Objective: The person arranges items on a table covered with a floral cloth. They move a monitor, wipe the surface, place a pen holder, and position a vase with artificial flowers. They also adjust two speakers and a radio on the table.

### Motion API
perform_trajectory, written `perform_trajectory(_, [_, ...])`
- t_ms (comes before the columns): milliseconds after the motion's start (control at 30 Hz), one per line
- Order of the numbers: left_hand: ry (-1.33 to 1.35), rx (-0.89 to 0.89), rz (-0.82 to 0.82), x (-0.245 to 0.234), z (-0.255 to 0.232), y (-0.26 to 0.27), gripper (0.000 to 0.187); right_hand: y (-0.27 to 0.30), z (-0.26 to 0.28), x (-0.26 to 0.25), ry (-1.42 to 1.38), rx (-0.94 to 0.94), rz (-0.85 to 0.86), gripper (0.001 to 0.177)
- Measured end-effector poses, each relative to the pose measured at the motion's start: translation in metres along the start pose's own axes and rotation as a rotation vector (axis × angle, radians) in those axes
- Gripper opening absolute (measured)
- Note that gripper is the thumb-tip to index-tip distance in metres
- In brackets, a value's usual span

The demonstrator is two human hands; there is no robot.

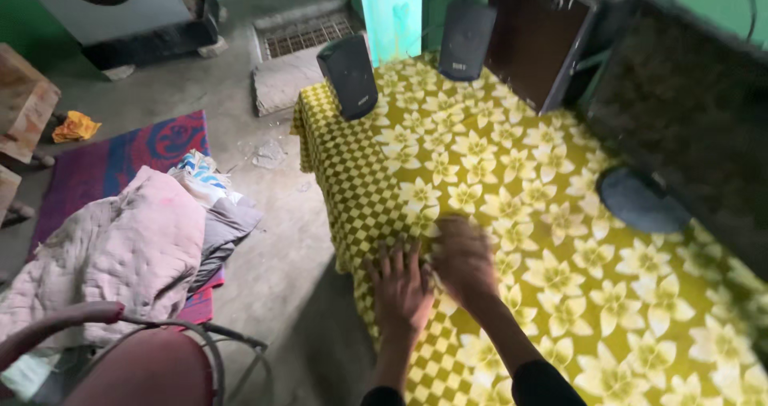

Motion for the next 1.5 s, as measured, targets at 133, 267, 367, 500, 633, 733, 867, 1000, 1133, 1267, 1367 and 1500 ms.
perform_trajectory(133, [0.03,-0.014,-0.062,0.003,0.004,0.002,0.056,-0.005,0.029,-0.019,-0.126,-0.379,-0.325,0.045])
perform_trajectory(267, [0.039,-0.012,-0.086,-0.001,0.005,0.002,0.053,-0.021,-0.064,-0.021,-0.006,0.148,-0.021,0.034])
perform_trajectory(367, [0.065,0.0,-0.128,-0.009,0.007,-0.008,0.053,-0.009,-0.102,-0.068,-0.034,0.053,-0.534,0.043])
perform_trajectory(500, [0.042,-0.002,-0.094,-0.009,-0.002,0.003,0.052,0.009,-0.132,-0.072,-0.039,0.288,-0.401,0.068])
perform_trajectory(633, [0.123,-0.139,0.04,-0.006,0.004,-0.015,0.055,-0.015,-0.058,-0.039,0.345,0.242,-0.159,0.079])
perform_trajectory(733, [0.145,-0.081,-0.242,-0.016,-0.007,-0.045,0.056,-0.019,0.021,-0.018,0.042,-0.206,-0.201,0.069])
perform_trajectory(867, [0.287,0.033,-0.251,0.014,-0.035,-0.077,0.056,-0.012,-0.003,-0.025,-0.093,-0.427,-0.058,0.048])
perform_trajectory(1000, [0.175,0.226,-0.114,0.034,-0.041,-0.075,0.057,-0.017,-0.126,-0.09,-0.034,-0.309,-0.263,0.058])
perform_trajectory(1133, [-0.084,0.204,0.043,0.026,0.007,-0.065,0.059,-0.003,-0.222,-0.11,-0.033,-0.072,-0.336,0.056])
perform_trajectory(1267, [-0.335,0.025,0.041,-0.001,0.041,-0.075,0.065,-0.005,-0.201,-0.088,0.141,0.097,-0.288,0.067])
perform_trajectory(1367, [-0.443,0.042,0.203,0.008,0.02,-0.083,0.068,-0.015,-0.13,-0.054,0.596,0.106,-0.057,0.073])
perform_trajectory(1500, [0.025,0.12,0.058,0.023,-0.048,-0.095,0.061,-0.028,-0.046,-0.028,0.046,-0.181,-0.111,0.062])
Point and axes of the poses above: each hand's wrist, its own y-axis away from the middle knuckle, its own x-axis out of the palm, z = x × y, the point moved 6 cm from there along -y, towards the middle knuckle, and after that the axes turned 2 degrees about -z, right-handed, at the moved point
